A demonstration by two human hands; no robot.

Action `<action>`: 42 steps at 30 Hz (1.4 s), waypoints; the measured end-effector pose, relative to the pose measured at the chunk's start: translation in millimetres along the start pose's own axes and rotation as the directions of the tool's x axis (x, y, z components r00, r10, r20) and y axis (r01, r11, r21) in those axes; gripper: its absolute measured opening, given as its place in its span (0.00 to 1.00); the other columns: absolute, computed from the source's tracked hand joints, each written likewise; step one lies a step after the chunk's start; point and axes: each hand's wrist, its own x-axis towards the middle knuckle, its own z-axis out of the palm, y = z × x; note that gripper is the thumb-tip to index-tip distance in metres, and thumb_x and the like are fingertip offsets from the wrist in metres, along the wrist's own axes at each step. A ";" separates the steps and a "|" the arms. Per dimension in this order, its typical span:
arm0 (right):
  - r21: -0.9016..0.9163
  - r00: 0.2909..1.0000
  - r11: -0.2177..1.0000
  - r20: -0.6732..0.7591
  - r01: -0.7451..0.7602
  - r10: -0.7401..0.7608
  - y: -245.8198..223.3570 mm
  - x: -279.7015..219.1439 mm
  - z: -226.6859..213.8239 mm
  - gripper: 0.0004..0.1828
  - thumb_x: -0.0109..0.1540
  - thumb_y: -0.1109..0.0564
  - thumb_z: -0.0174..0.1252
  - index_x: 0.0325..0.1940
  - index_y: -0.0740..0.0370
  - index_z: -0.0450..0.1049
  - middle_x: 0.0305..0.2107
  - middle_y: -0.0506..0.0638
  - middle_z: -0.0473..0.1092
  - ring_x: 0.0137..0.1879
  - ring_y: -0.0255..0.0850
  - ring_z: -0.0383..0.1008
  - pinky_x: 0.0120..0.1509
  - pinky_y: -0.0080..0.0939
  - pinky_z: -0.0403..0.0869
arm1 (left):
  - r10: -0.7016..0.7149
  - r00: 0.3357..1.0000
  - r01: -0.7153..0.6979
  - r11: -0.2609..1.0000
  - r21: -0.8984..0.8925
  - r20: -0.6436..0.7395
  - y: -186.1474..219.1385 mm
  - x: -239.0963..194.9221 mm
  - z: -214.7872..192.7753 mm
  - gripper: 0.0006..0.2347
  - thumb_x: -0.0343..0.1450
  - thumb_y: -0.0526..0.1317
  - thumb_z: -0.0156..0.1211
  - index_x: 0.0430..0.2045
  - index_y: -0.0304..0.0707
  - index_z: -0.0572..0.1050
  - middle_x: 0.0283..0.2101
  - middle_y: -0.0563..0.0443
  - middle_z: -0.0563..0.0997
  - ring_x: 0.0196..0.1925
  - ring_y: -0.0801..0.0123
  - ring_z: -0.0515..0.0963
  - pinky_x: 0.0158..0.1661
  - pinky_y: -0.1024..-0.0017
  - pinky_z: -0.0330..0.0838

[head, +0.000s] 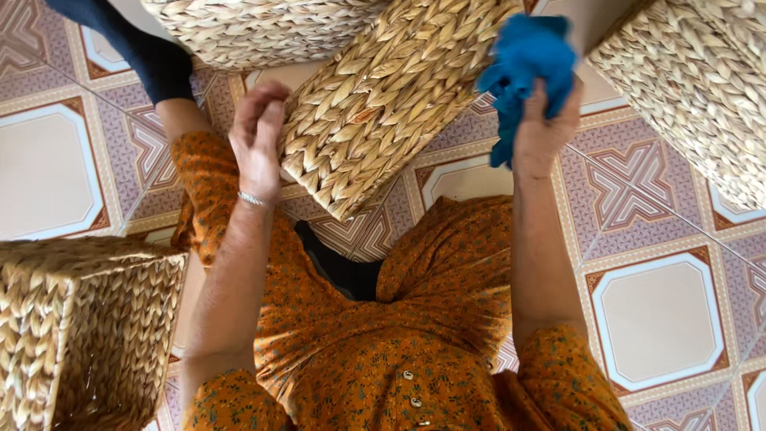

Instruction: The person sits on the floor and wipes the exterior and interior surfaces of several woven baskets using a blue cloth. They handle each basket one at a time, turning them over to clean all sides.

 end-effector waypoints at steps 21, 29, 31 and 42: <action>-0.615 0.859 0.787 0.425 0.043 0.285 47.8 -32.4 46.1 0.19 0.67 0.54 0.69 0.61 0.56 0.75 0.50 0.59 0.76 0.56 0.55 0.77 0.58 0.53 0.76 | 0.123 0.992 -0.128 0.981 0.147 0.038 47.9 -76.8 18.9 0.42 0.66 0.22 0.57 0.77 0.44 0.45 0.81 0.39 0.34 0.77 0.56 0.56 0.77 0.61 0.55; -0.705 0.770 0.377 0.636 0.601 -0.038 21.6 -88.9 117.5 0.25 0.50 0.58 0.65 0.52 0.58 0.75 0.49 0.55 0.72 0.52 0.52 0.73 0.50 0.50 0.76 | 0.290 0.946 -0.213 0.894 0.394 -0.145 9.4 -39.9 5.9 0.25 0.73 0.24 0.60 0.67 0.41 0.65 0.78 0.42 0.49 0.81 0.55 0.52 0.78 0.59 0.49; -0.774 0.397 0.493 0.629 0.396 0.668 8.1 -120.9 142.0 0.18 0.60 0.59 0.61 0.55 0.55 0.72 0.35 0.53 0.69 0.41 0.48 0.71 0.51 0.55 0.74 | 0.306 0.941 -0.249 0.916 0.315 -0.147 -4.7 -21.9 0.5 0.20 0.77 0.26 0.56 0.65 0.42 0.68 0.78 0.45 0.50 0.81 0.57 0.53 0.78 0.60 0.52; -0.410 0.445 0.515 0.894 0.753 0.062 -17.2 -112.7 117.1 0.10 0.65 0.62 0.61 0.47 0.46 0.77 0.38 0.51 0.72 0.37 0.41 0.75 0.36 0.42 0.77 | 0.338 0.938 -0.296 0.898 0.326 -0.080 11.9 -6.6 -7.5 0.23 0.74 0.21 0.53 0.65 0.41 0.67 0.78 0.50 0.50 0.82 0.59 0.51 0.77 0.63 0.56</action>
